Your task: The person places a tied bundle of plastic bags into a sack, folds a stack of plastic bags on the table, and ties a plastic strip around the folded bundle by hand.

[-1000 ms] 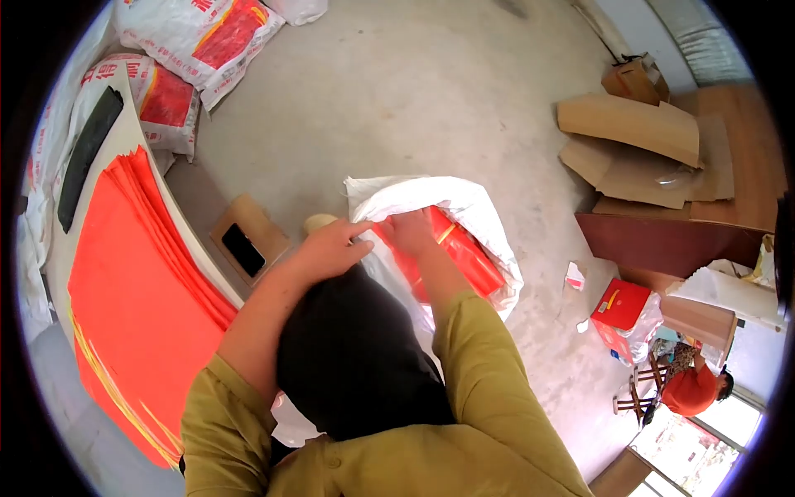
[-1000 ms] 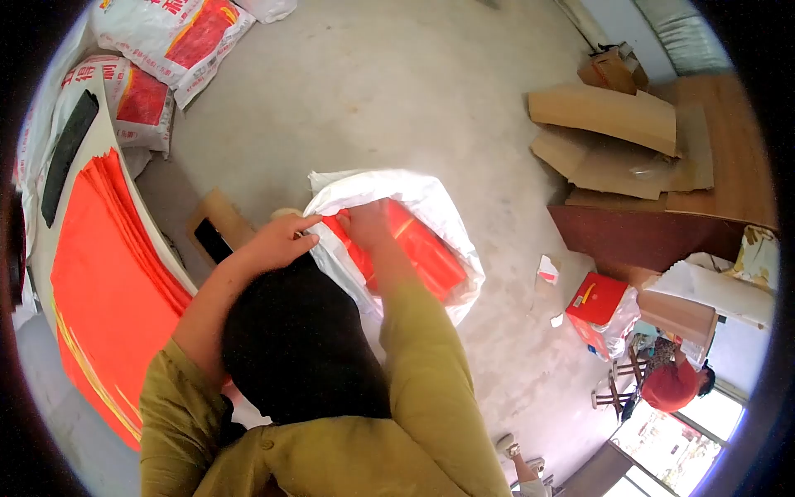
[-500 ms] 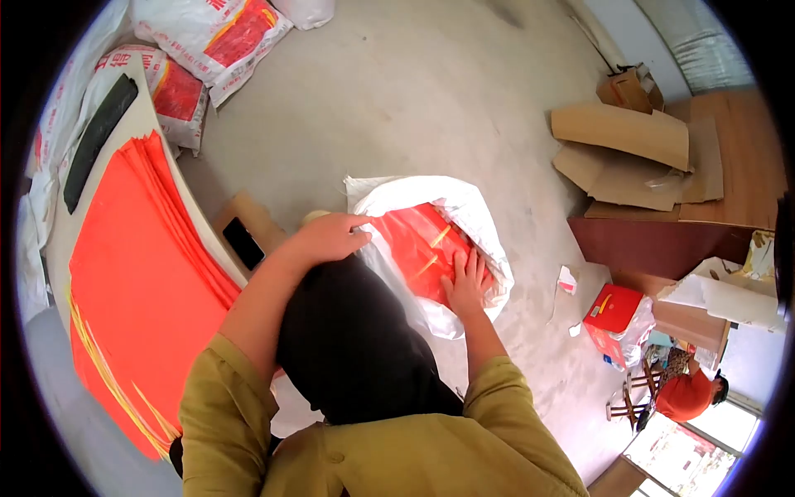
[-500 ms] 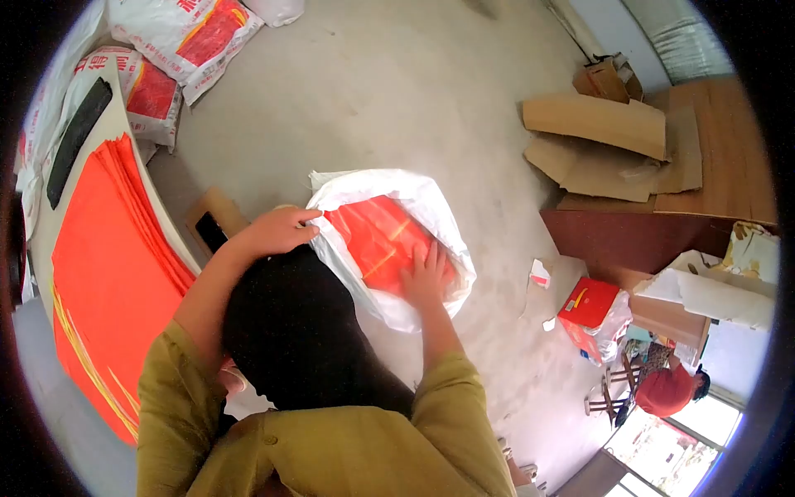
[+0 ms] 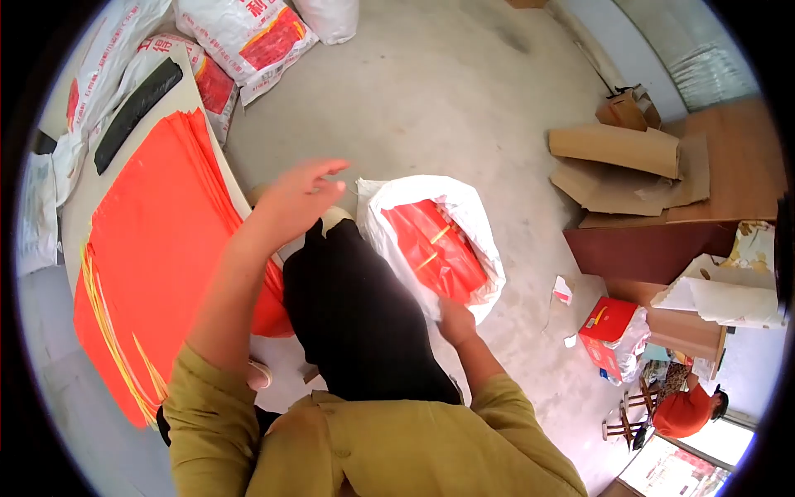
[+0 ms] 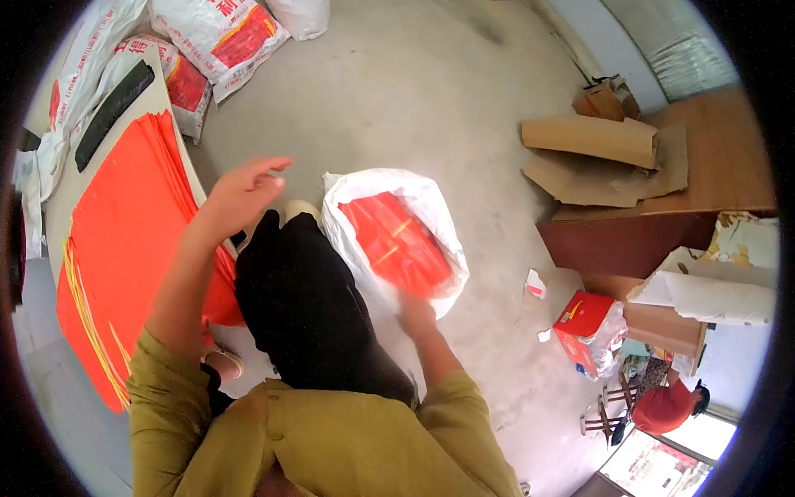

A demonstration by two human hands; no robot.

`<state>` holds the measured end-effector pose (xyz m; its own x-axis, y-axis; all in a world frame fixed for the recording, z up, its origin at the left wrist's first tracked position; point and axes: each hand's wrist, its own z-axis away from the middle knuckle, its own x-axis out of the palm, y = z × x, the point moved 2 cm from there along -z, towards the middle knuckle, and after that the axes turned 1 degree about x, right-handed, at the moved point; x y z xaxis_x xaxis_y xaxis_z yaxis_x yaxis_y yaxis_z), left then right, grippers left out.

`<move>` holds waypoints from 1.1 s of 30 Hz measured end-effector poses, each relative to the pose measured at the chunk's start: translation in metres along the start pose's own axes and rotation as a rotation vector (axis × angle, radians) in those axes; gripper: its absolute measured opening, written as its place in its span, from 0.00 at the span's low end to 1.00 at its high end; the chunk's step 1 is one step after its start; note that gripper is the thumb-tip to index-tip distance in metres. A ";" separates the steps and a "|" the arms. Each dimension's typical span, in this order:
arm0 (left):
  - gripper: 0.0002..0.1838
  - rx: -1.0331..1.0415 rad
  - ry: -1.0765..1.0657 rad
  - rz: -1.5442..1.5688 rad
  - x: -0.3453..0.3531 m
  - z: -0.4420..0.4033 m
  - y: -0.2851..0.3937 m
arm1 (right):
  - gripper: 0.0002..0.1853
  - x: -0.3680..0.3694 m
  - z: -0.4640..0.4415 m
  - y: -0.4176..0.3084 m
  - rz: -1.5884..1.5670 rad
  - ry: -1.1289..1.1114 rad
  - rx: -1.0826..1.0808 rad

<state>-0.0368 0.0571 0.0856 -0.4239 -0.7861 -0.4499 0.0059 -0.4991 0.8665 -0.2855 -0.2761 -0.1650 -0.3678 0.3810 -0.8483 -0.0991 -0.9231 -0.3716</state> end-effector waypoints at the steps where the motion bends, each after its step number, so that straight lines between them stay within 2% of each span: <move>1: 0.20 0.026 0.034 -0.012 -0.003 0.013 0.003 | 0.24 0.004 -0.005 0.010 -0.013 -0.006 0.069; 2: 0.19 0.018 0.048 0.014 -0.004 0.028 0.005 | 0.23 0.009 -0.011 0.018 -0.028 -0.014 0.133; 3: 0.19 0.013 0.065 0.039 -0.005 0.044 0.008 | 0.20 -0.005 -0.017 0.009 -0.023 0.094 0.030; 7: 0.15 0.042 0.154 0.150 -0.014 0.095 -0.005 | 0.15 -0.074 -0.023 -0.053 -0.088 0.077 0.049; 10: 0.15 -0.008 0.225 0.092 -0.022 0.122 -0.018 | 0.15 -0.059 -0.025 -0.072 -0.217 0.237 0.027; 11: 0.14 -0.016 0.249 0.140 -0.022 0.129 -0.019 | 0.16 -0.054 -0.027 -0.082 -0.254 0.126 -0.023; 12: 0.14 -0.028 0.270 0.189 -0.021 0.136 -0.021 | 0.18 -0.046 -0.028 -0.089 -0.521 0.086 0.080; 13: 0.14 -0.043 0.288 0.237 -0.020 0.144 -0.023 | 0.19 -0.039 -0.030 -0.096 -0.594 0.036 0.118; 15: 0.14 -0.098 0.286 0.199 -0.019 0.153 -0.024 | 0.20 -0.038 -0.032 -0.103 -0.595 -0.057 0.076; 17: 0.14 -0.109 0.287 0.188 -0.019 0.158 -0.026 | 0.20 -0.060 -0.025 -0.114 -0.446 -0.145 -0.087; 20: 0.13 -0.077 0.311 0.203 -0.018 0.165 -0.032 | 0.21 -0.037 -0.030 -0.062 -0.792 0.166 0.085; 22: 0.13 -0.054 0.348 0.195 -0.018 0.173 -0.028 | 0.26 -0.070 -0.018 -0.024 -0.504 0.707 0.119; 24: 0.13 -0.037 0.362 0.211 -0.018 0.183 -0.041 | 0.30 -0.010 -0.013 0.048 -0.604 0.871 0.650; 26: 0.13 -0.043 0.364 0.204 -0.017 0.190 -0.047 | 0.32 0.008 -0.004 0.053 -1.533 0.447 0.723; 27: 0.12 -0.059 0.357 0.186 -0.017 0.194 -0.048 | 0.34 0.013 -0.002 0.047 -1.973 0.165 0.720; 30: 0.12 -0.110 0.346 0.205 -0.011 0.205 -0.049 | 0.30 0.061 -0.020 0.074 -2.095 0.303 0.657; 31: 0.12 -0.123 0.343 0.225 -0.010 0.207 -0.049 | 0.27 0.049 -0.019 0.067 -1.797 0.436 0.781; 33: 0.12 -0.147 0.374 0.262 -0.010 0.214 -0.048 | 0.25 -0.003 -0.007 0.036 -1.388 0.361 0.727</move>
<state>-0.2263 0.1667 0.0948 -0.0363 -0.9562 -0.2903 0.2090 -0.2913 0.9335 -0.2813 -0.3104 -0.1790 0.5925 0.7988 -0.1041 -0.5895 0.3418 -0.7319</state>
